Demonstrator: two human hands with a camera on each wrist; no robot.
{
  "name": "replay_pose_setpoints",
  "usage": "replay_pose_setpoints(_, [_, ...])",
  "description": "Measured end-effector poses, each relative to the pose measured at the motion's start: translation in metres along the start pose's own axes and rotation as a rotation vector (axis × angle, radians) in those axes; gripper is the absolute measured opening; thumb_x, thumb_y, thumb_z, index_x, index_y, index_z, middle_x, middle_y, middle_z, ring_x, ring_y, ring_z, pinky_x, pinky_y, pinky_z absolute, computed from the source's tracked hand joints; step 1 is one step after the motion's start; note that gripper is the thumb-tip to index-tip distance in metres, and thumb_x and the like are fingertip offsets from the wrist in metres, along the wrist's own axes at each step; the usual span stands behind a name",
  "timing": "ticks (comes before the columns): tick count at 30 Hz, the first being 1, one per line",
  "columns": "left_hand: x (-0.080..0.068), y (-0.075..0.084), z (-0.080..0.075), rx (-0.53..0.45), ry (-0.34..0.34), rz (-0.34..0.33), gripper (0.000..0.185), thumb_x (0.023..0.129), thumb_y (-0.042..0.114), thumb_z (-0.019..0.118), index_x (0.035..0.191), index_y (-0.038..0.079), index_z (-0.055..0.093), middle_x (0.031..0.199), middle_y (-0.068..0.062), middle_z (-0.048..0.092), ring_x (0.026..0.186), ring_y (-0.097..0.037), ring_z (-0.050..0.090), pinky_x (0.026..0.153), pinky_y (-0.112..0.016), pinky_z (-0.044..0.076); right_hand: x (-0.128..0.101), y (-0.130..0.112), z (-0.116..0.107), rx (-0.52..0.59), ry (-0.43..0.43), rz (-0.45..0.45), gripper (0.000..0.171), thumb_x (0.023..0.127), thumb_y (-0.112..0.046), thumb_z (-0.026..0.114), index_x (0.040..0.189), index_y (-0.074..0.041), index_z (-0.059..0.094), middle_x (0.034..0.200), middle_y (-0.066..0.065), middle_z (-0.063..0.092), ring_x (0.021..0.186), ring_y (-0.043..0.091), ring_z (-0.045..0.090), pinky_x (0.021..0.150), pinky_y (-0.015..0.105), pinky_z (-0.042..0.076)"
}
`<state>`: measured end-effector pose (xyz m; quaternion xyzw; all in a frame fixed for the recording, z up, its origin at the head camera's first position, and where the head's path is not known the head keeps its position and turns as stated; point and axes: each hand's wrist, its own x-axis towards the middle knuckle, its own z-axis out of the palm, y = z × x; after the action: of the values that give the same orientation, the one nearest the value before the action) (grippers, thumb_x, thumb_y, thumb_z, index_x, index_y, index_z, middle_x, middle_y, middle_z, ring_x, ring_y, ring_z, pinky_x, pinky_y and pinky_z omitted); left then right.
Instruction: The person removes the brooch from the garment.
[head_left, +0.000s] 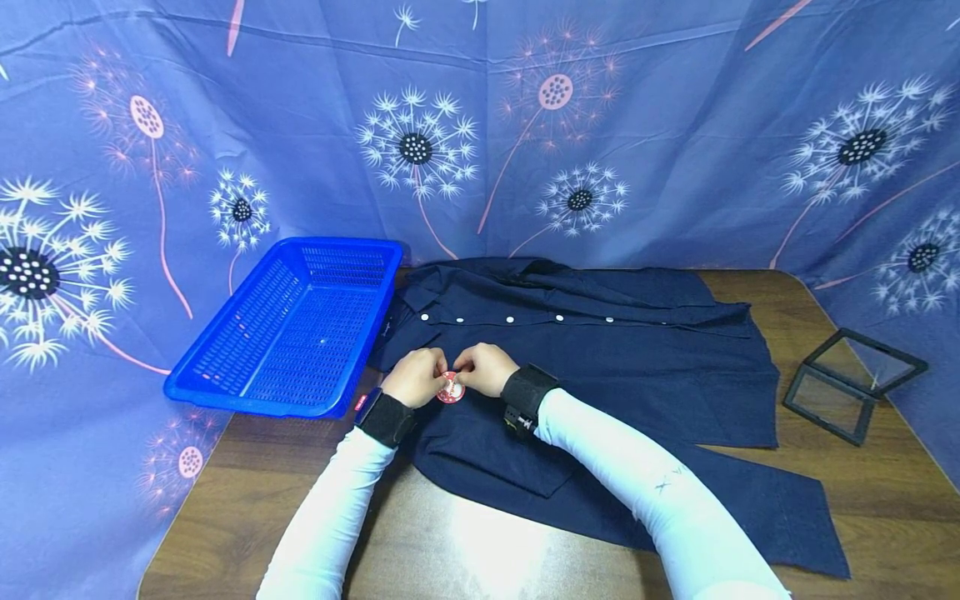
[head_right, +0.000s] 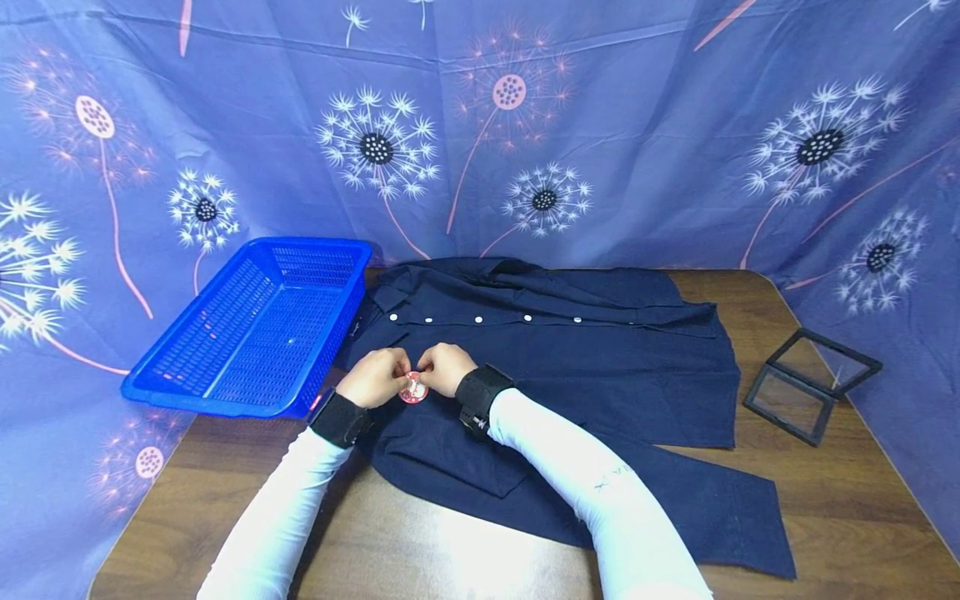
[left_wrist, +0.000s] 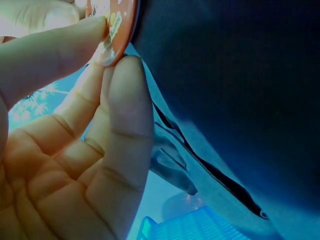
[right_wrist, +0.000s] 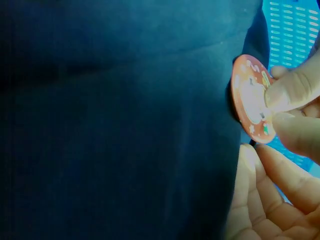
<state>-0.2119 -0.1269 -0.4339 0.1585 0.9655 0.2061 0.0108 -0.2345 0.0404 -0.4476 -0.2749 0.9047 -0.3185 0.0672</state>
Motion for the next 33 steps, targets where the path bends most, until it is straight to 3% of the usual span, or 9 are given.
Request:
replay_pose_setpoints(12, [-0.001,0.000,0.001,-0.023,0.000,-0.004,0.013,0.077,0.004,0.072,0.076,0.010,0.060,0.069,-0.001,0.059,0.063,-0.013,0.053,0.057,-0.028,0.040,0.001,-0.001,0.006,0.027,-0.030,0.006,0.008,0.080,-0.004,0.069,0.085,-0.005,0.076,0.074,0.003,0.071,0.064,0.005,0.049,0.059,0.019,0.038])
replay_pose_setpoints(21, [-0.003,-0.001,-0.001,-0.024,0.004,0.016,0.012,0.077,0.005,0.072,0.078,0.010,0.062,0.071,-0.001,0.063,0.065,-0.013,0.056,0.059,-0.028,0.044,0.001,0.001,0.006,0.048,-0.024,-0.010,0.010,0.081,-0.003,0.068,0.086,-0.006,0.077,0.078,0.003,0.073,0.067,0.005,0.051,0.061,0.019,0.040])
replay_pose_setpoints(25, [-0.006,-0.001,-0.004,-0.010,0.016,0.025,0.013,0.077,0.010,0.075,0.086,0.009,0.066,0.080,-0.004,0.065,0.075,-0.016,0.059,0.066,-0.032,0.048,0.001,0.002,0.006,0.061,-0.024,-0.003,0.010,0.082,-0.004,0.069,0.087,-0.007,0.077,0.077,0.002,0.073,0.066,0.004,0.050,0.061,0.017,0.039])
replay_pose_setpoints(33, [-0.012,-0.001,-0.006,0.039,0.021,0.053,0.040,0.079,0.024,0.078,0.112,0.005,0.069,0.112,-0.012,0.069,0.106,-0.027,0.065,0.093,-0.041,0.051,0.002,0.004,0.003,0.099,-0.033,-0.002,0.009,0.082,-0.005,0.069,0.086,-0.008,0.077,0.077,0.000,0.073,0.071,0.009,0.057,0.065,0.023,0.044])
